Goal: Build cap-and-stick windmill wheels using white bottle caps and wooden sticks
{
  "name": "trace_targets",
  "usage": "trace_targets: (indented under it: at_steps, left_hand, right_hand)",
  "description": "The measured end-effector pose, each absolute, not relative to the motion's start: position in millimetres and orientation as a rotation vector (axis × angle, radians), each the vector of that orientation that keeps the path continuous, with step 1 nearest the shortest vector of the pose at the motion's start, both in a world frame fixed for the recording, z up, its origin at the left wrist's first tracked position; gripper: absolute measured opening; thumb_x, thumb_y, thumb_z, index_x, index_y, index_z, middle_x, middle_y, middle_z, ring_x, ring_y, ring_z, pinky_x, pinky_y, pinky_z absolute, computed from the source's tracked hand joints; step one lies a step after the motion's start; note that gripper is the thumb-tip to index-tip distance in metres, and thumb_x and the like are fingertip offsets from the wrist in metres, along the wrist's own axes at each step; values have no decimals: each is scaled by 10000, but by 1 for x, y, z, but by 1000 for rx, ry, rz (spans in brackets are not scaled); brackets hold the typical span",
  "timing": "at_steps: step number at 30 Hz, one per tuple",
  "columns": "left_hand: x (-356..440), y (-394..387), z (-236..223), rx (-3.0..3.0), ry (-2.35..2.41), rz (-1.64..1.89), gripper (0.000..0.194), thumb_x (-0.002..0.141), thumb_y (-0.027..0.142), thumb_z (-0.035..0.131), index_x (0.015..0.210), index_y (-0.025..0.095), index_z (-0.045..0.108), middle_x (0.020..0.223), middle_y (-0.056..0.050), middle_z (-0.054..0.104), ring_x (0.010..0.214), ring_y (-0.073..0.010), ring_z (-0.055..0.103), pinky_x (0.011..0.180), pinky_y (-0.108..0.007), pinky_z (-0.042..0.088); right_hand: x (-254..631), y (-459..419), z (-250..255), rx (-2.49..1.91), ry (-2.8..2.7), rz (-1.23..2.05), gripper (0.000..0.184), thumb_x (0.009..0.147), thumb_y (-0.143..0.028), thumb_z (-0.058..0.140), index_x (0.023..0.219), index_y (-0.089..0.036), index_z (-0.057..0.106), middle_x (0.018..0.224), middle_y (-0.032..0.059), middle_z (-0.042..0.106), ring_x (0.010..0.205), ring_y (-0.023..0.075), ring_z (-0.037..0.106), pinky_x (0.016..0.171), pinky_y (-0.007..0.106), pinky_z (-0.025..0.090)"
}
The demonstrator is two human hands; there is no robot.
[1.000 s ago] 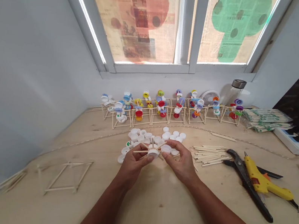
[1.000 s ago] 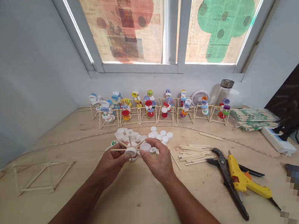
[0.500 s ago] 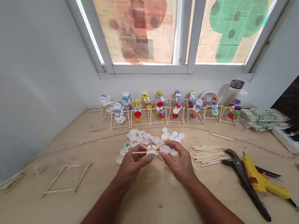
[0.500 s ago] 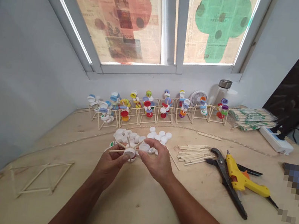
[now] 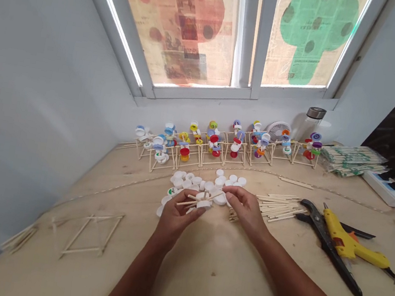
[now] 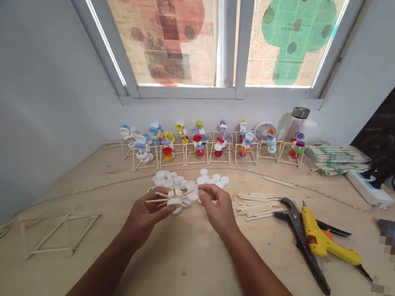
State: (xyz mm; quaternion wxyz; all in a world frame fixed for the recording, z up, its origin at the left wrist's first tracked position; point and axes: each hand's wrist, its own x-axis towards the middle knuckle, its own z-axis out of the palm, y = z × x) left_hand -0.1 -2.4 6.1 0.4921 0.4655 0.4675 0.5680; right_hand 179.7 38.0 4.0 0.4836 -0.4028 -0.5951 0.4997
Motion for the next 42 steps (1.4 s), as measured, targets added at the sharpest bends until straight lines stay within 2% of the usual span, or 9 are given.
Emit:
trace_targets:
  at_steps: [6, 10, 13, 25, 30, 37, 42]
  left_hand:
    - [1, -4, 9, 1306, 1124, 1313, 269, 626, 245, 775, 869, 194, 671, 983, -77, 691, 971, -251, 614, 859, -340, 460]
    - [0, -5, 10, 1393, 1107, 1293, 257, 660, 239, 752, 903, 202, 677, 1001, -76, 685, 990, -246, 604, 883, -339, 441]
    - [1, -6, 10, 1409, 1100, 1292, 233, 671, 231, 741, 893, 209, 677, 1008, -76, 681, 998, -249, 597, 870, -337, 445]
    - [0, -6, 9, 1473, 1110, 1223, 201, 683, 239, 725, 871, 208, 662, 1051, -95, 683, 1011, -266, 599, 896, -370, 428]
    - [-1, -5, 6, 1479, 1103, 1208, 211, 693, 234, 719, 891, 205, 653, 1070, -99, 677, 1007, -261, 601, 888, -366, 429]
    - [-1, -4, 7, 1456, 1089, 1229, 197, 681, 234, 726, 859, 201, 648, 1031, -92, 687, 967, -250, 612, 858, -361, 443]
    - [-2, -2, 6, 1404, 1145, 1226, 284, 648, 256, 754, 909, 198, 658, 970, -76, 683, 923, -236, 617, 801, -319, 461]
  right_hand:
    - [183, 38, 11, -1061, -1482, 1314, 228, 770, -334, 582, 880, -167, 692, 752, 21, 686, 763, 184, 618, 694, 288, 469]
    - [185, 37, 15, -1130, -1505, 1373, 178, 739, -301, 587, 784, -157, 683, 621, -13, 610, 568, 120, 532, 512, 218, 379]
    - [185, 37, 17, -1152, -1519, 1425, 150, 728, -285, 580, 692, -157, 651, 523, -40, 535, 476, 93, 467, 450, 199, 310]
    - [183, 40, 9, -1108, -1487, 1538, 124, 669, -252, 522, 585, -174, 572, 538, -29, 575, 463, 85, 464, 470, 204, 331]
    - [183, 38, 13, -1115, -1467, 1570, 125, 652, -278, 535, 584, -175, 558, 534, -27, 569, 459, 84, 453, 449, 200, 307]
    - [181, 37, 14, -1095, -1463, 1574, 129, 663, -281, 540, 597, -173, 562, 540, -32, 556, 468, 81, 456, 484, 206, 351]
    - [184, 40, 9, -1096, -1478, 1528, 151, 687, -285, 540, 641, -159, 609, 553, -18, 570, 489, 94, 483, 490, 211, 365]
